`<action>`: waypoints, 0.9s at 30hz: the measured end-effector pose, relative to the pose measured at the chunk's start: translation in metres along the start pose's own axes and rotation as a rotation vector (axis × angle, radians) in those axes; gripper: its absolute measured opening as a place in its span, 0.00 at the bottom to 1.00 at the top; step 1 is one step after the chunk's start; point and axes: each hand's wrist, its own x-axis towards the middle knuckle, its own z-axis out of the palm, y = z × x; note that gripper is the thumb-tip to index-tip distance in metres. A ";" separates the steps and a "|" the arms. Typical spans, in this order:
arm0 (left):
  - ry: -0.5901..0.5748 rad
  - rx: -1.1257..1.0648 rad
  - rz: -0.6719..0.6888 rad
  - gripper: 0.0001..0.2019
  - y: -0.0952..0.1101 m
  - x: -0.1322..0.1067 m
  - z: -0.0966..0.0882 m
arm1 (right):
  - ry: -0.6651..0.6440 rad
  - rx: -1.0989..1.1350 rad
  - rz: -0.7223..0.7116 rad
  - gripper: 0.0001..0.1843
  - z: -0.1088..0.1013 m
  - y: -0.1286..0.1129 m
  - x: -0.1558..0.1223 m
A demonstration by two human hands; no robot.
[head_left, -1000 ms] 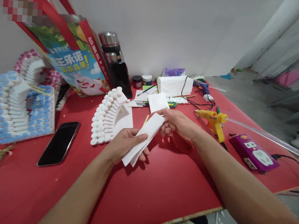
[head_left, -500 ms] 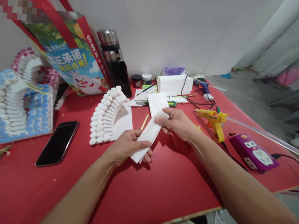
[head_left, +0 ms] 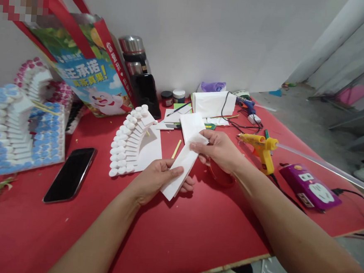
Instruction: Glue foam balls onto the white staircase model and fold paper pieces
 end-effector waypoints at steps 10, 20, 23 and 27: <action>0.104 0.043 0.017 0.15 0.003 0.004 -0.003 | 0.166 -0.918 0.025 0.11 -0.007 -0.028 -0.012; 0.095 0.030 0.025 0.16 0.000 0.005 -0.003 | -0.003 -1.659 0.333 0.17 0.003 -0.017 -0.039; 0.101 0.033 0.033 0.16 0.000 0.005 -0.004 | 0.031 -1.677 0.290 0.22 0.002 -0.010 -0.042; 0.096 0.028 0.034 0.15 -0.001 0.005 -0.003 | 0.121 -1.722 0.242 0.19 -0.004 -0.008 -0.045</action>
